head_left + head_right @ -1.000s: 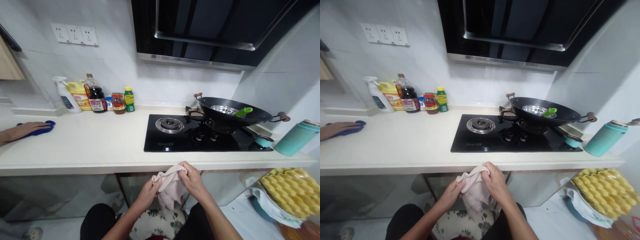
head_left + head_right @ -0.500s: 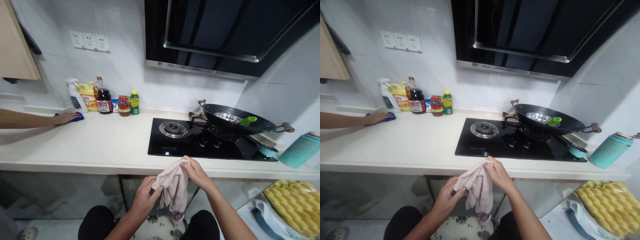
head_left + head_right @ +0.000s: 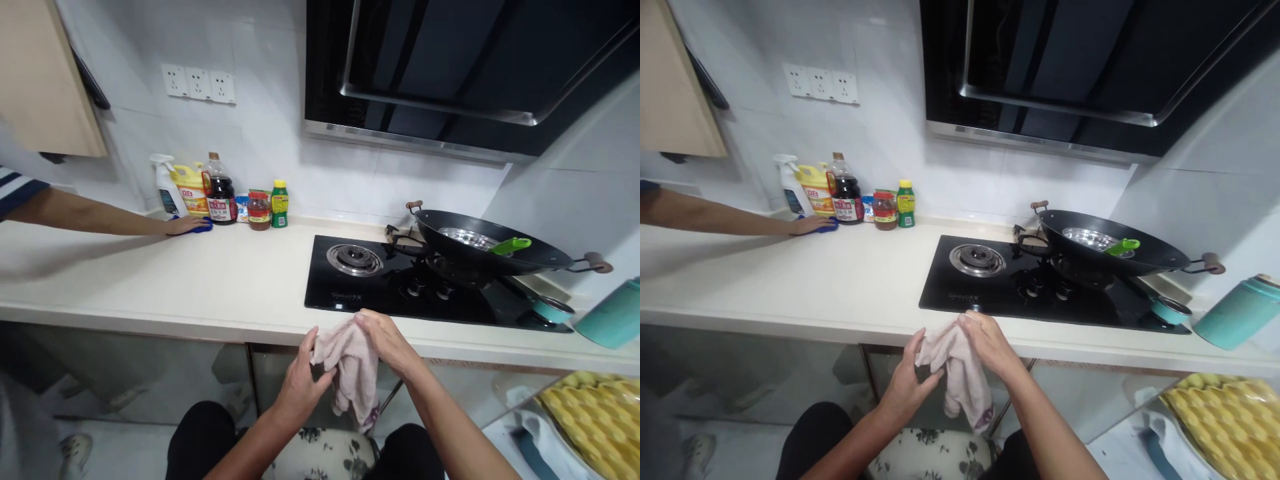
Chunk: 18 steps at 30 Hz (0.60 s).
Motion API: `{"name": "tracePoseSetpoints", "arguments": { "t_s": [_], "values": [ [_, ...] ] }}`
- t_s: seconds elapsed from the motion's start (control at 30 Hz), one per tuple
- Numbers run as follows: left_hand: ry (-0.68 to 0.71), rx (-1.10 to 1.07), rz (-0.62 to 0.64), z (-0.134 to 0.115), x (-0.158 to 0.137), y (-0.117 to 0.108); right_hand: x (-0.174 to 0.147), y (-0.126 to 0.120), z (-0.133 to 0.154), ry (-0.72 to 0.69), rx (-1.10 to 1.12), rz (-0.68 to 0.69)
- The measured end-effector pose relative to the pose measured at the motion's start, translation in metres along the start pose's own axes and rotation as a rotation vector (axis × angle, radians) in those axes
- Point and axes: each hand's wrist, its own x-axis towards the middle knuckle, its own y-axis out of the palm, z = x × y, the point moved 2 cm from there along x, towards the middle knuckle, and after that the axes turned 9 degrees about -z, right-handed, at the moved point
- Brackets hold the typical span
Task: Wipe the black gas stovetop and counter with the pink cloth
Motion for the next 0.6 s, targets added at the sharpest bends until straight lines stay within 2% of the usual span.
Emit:
{"name": "tracePoseSetpoints", "arguments": {
  "t_s": [0.2,0.3,0.47,0.6],
  "values": [
    [0.052,-0.003,-0.094,-0.013,0.010,-0.014,-0.002,-0.012,0.002,-0.005,-0.097,-0.006],
    [0.198,0.008,-0.120,-0.024,0.020,-0.029,-0.003,-0.024,0.004,-0.052,-0.207,-0.048],
    [0.481,0.032,-0.059,-0.048,0.042,-0.050,-0.007,-0.039,0.013,-0.204,-0.341,-0.095],
    [0.551,0.057,0.010,-0.066,0.057,-0.063,-0.011,-0.045,0.016,-0.159,-0.247,-0.093]
  ]
}}
